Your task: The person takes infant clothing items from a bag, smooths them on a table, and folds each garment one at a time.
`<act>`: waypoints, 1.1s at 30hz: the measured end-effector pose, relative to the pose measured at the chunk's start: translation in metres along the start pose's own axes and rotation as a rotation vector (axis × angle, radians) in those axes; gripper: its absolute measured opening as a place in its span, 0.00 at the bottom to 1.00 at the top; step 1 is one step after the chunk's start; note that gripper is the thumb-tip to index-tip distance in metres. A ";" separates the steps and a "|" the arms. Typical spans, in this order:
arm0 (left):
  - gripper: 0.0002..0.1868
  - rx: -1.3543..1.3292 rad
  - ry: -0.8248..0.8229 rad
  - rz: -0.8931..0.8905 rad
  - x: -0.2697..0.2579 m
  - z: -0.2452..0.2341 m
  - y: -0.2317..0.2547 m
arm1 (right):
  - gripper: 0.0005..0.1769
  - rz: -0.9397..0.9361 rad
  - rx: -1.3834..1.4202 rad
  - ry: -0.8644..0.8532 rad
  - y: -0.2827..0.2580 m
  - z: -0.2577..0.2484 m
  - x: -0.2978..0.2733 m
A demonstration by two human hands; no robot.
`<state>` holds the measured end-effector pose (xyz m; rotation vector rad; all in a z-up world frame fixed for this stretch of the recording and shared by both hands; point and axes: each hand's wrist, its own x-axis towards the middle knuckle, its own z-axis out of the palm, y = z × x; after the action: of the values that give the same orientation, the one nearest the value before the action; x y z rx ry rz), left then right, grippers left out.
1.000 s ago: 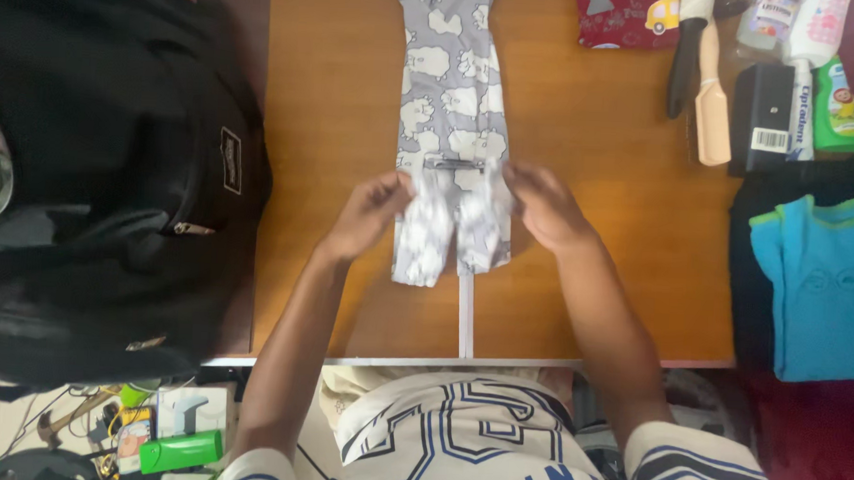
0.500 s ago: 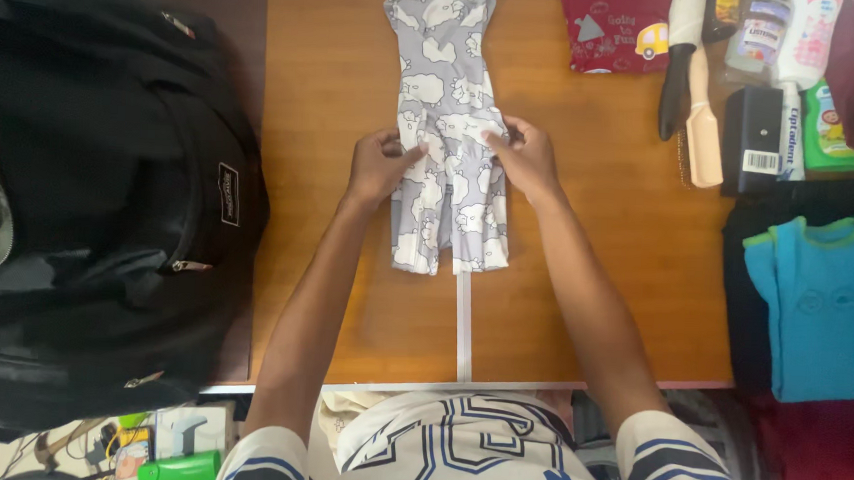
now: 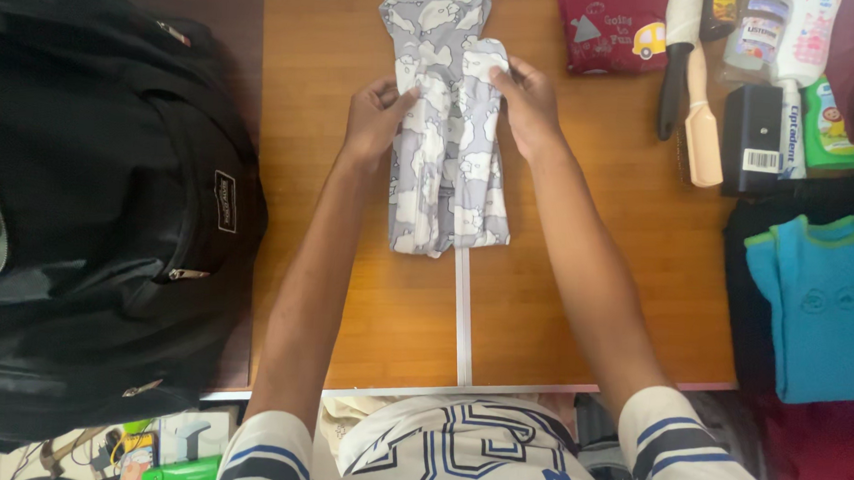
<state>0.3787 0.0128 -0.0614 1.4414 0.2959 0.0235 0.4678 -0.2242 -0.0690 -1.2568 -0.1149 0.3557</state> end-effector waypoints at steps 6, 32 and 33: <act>0.17 0.204 0.135 -0.018 0.035 -0.008 -0.028 | 0.23 -0.083 -0.474 0.120 0.020 -0.003 0.031; 0.18 -0.293 -0.015 0.135 0.078 0.028 0.010 | 0.23 0.006 0.052 0.174 0.044 0.039 0.093; 0.18 -0.292 -0.015 0.134 0.079 0.029 0.013 | 0.23 0.006 0.053 0.175 0.042 0.041 0.094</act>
<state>0.4627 0.0016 -0.0603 1.1682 0.1742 0.1585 0.5359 -0.1451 -0.1064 -1.2306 0.0470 0.2513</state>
